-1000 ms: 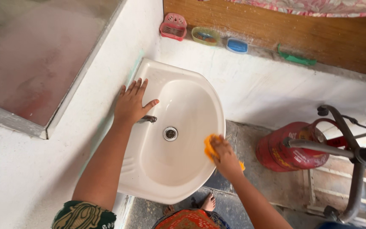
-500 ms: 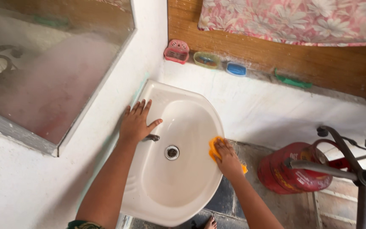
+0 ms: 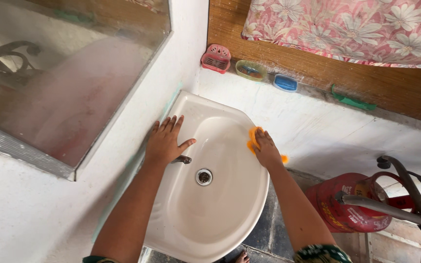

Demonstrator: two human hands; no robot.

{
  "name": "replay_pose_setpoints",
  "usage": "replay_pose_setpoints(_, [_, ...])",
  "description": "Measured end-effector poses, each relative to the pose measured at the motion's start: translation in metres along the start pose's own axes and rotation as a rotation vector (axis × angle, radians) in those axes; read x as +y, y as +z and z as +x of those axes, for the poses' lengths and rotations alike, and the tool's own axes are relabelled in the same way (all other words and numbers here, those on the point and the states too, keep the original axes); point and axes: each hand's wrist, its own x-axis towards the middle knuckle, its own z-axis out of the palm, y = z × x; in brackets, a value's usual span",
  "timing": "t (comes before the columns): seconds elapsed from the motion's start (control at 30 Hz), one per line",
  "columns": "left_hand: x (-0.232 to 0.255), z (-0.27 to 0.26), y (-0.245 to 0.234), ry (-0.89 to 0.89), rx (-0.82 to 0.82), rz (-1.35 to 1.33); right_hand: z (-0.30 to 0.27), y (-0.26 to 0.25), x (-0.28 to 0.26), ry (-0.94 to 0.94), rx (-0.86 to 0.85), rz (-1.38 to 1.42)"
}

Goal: The person scrubs the inside of a white bathroom sink using an orange sponge. They repeatedly rinse the sponge under the running tap and wipe the basin, faucet, and surrounding surfaces.

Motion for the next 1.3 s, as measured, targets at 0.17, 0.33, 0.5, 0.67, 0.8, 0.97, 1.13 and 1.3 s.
replay_pose_setpoints(0.17, [0.001,-0.001,-0.002,0.001,0.012,-0.021,-0.025,-0.003,0.001,-0.012,-0.007,-0.048])
replay_pose_setpoints(0.33, [0.003,-0.003,-0.003,0.004,0.023,0.003,0.008,-0.009,-0.003,-0.013,-0.074,-0.044])
replay_pose_setpoints(0.5, [0.002,-0.001,-0.006,0.01,0.026,0.009,0.072,-0.007,-0.019,-0.12,-0.031,-0.089])
replay_pose_setpoints(0.67, [0.002,-0.003,-0.005,0.015,0.043,0.002,0.123,0.013,-0.05,-0.184,-0.026,-0.171])
replay_pose_setpoints(0.8, [0.0,-0.003,0.0,0.018,0.082,-0.011,0.158,0.053,-0.084,-0.333,0.053,-0.109])
replay_pose_setpoints(0.97, [-0.002,-0.002,0.006,0.025,0.081,-0.031,0.17,0.073,-0.15,-0.458,0.026,-0.055])
replay_pose_setpoints(1.13, [-0.002,-0.002,0.005,0.012,0.091,-0.018,0.104,0.03,-0.219,-0.587,-0.213,0.148])
replay_pose_setpoints(1.3, [0.0,-0.005,0.004,0.006,0.108,-0.066,0.07,0.002,-0.232,-0.835,-0.193,0.252])
